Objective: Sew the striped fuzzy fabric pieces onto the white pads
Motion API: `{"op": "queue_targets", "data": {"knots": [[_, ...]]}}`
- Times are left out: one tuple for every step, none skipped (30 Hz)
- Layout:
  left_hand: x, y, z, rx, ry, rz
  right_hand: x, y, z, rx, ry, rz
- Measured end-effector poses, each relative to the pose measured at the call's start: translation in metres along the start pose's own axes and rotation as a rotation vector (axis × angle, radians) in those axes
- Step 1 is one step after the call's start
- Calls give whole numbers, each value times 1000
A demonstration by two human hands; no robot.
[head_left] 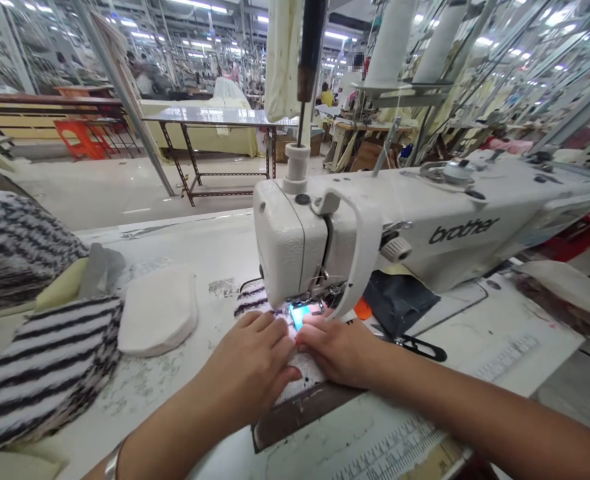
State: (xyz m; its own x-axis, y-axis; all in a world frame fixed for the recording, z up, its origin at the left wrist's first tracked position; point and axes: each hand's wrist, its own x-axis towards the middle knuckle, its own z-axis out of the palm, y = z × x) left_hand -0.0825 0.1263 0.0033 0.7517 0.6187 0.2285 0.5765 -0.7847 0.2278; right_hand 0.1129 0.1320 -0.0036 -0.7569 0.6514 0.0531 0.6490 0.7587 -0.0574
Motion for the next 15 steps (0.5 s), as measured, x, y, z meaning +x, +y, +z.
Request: {"op": "queue_targets", "data": {"knots": [[-1, 1, 2, -3, 20, -1, -1, 0, 1, 8, 34, 3], [-1, 2, 3, -7, 40, 8, -2, 0, 2, 11, 84, -1], [-2, 2, 4, -11, 61, 22, -4, 0, 3, 13, 144, -11], [-3, 1, 5, -18, 80, 40, -6, 1, 4, 14, 201, -30], [-3, -1, 6, -26, 95, 59, -7, 2, 5, 17, 244, -56], [-3, -3, 6, -34, 104, 76, -8, 2, 6, 16, 270, -82], [-4, -4, 6, -45, 106, 86, -9, 3, 6, 9, 276, -103], [-4, -6, 5, -55, 104, 91, -10, 3, 6, -5, 267, -122], [-4, -7, 5, -64, 99, 93, -10, 3, 5, -25, 244, -136], [-4, -8, 4, -69, 92, 92, -10, 3, 4, -50, 215, -147], [-4, -9, 4, -73, 89, 92, -10, 3, 3, -72, 181, -155], [-4, -9, 4, -75, 90, 94, -9, 3, 2, -91, 147, -160], [-4, -9, 4, -75, 97, 98, -9, 3, 1, -103, 116, -165], [-4, -9, 4, -75, 106, 103, -8, 3, 0, -110, 90, -169], [-4, -10, 5, -75, 118, 110, -8, 3, -1, -112, 68, -170]]}}
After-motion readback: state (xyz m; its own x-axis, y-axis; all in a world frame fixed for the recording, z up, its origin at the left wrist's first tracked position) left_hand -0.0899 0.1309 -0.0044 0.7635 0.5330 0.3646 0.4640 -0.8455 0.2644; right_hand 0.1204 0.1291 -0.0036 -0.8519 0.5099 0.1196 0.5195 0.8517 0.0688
